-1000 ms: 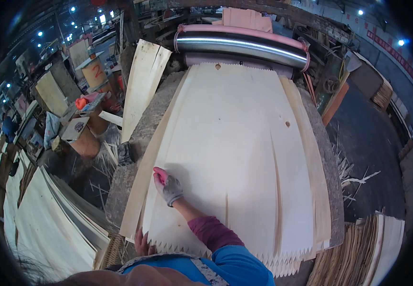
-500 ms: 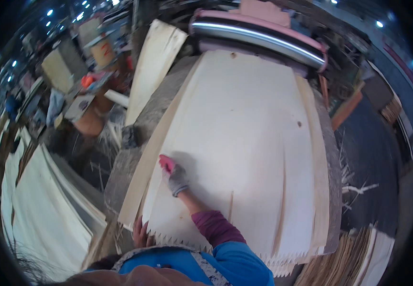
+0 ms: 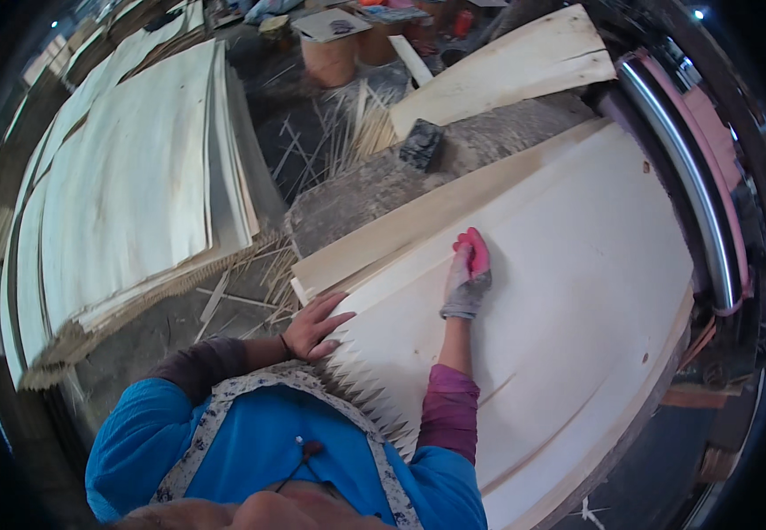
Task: The person aligns and feeds interlocking wooden veneer sheets onto a work table by hand, walks across the workshop floor, and returns to align and feed more wooden veneer sheets by hand.
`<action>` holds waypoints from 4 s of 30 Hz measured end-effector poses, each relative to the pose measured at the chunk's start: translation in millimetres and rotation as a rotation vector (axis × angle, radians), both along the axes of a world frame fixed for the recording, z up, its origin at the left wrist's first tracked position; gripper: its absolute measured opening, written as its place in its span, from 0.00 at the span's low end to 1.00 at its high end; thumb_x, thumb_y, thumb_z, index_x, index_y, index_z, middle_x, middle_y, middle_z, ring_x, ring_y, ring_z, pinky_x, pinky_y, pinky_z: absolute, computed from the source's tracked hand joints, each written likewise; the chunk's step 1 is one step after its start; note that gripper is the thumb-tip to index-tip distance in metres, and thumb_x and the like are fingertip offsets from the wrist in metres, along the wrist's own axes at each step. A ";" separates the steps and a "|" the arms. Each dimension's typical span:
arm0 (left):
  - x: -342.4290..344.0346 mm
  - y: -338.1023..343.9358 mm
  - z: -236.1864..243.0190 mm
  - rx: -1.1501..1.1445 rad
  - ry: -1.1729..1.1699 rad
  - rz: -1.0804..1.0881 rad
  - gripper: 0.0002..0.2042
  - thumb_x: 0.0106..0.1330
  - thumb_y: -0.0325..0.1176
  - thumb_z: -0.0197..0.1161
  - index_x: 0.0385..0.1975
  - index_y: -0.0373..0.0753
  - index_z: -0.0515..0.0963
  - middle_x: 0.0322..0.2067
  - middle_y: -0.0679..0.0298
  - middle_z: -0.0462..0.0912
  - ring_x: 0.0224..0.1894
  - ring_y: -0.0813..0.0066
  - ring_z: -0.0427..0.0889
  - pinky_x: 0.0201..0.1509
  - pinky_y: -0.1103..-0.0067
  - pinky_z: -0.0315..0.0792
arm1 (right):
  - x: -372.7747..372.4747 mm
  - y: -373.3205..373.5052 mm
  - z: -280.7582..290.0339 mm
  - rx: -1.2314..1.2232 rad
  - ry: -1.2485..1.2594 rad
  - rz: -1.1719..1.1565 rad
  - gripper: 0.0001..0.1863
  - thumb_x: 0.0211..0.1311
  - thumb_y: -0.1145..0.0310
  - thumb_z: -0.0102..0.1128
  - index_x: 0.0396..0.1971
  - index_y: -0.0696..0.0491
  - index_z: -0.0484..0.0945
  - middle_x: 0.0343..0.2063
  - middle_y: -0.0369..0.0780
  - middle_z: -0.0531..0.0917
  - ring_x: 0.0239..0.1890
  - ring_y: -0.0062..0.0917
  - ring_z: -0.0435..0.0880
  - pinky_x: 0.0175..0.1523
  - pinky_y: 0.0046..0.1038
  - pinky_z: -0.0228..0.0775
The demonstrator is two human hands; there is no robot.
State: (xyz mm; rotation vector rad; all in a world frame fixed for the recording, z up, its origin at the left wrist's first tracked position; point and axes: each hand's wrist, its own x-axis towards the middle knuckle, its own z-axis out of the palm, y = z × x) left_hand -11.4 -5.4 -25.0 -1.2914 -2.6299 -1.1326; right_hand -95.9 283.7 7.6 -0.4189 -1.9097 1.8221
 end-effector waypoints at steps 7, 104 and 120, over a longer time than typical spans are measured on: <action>7.2 -1.5 -2.1 0.049 0.023 0.029 0.26 0.53 0.41 0.51 0.53 0.40 0.66 0.56 0.44 0.57 0.57 0.46 0.59 0.60 0.62 0.55 | 10.9 -6.4 13.2 -0.026 -0.035 0.010 0.18 0.62 0.68 0.45 0.50 0.60 0.66 0.39 0.43 0.76 0.39 0.24 0.74 0.46 0.24 0.68; -169.3 -573.1 -90.0 -0.295 -0.433 1.737 0.49 0.44 0.59 0.62 0.64 0.51 0.41 0.61 0.41 0.37 0.65 0.50 0.38 0.61 0.51 0.38 | -36.9 -166.3 -11.0 1.391 -1.111 -0.269 0.30 0.55 0.45 0.45 0.56 0.43 0.62 0.59 0.33 0.62 0.65 0.42 0.44 0.65 0.43 0.30; -247.5 -554.2 -142.1 -0.610 -1.179 1.887 0.65 0.30 0.66 0.66 0.61 0.55 0.22 0.60 0.42 0.17 0.62 0.41 0.16 0.57 0.42 0.26 | -53.2 -179.6 -7.7 1.476 -1.024 -0.247 0.27 0.56 0.47 0.44 0.55 0.42 0.63 0.56 0.35 0.64 0.63 0.45 0.48 0.64 0.46 0.32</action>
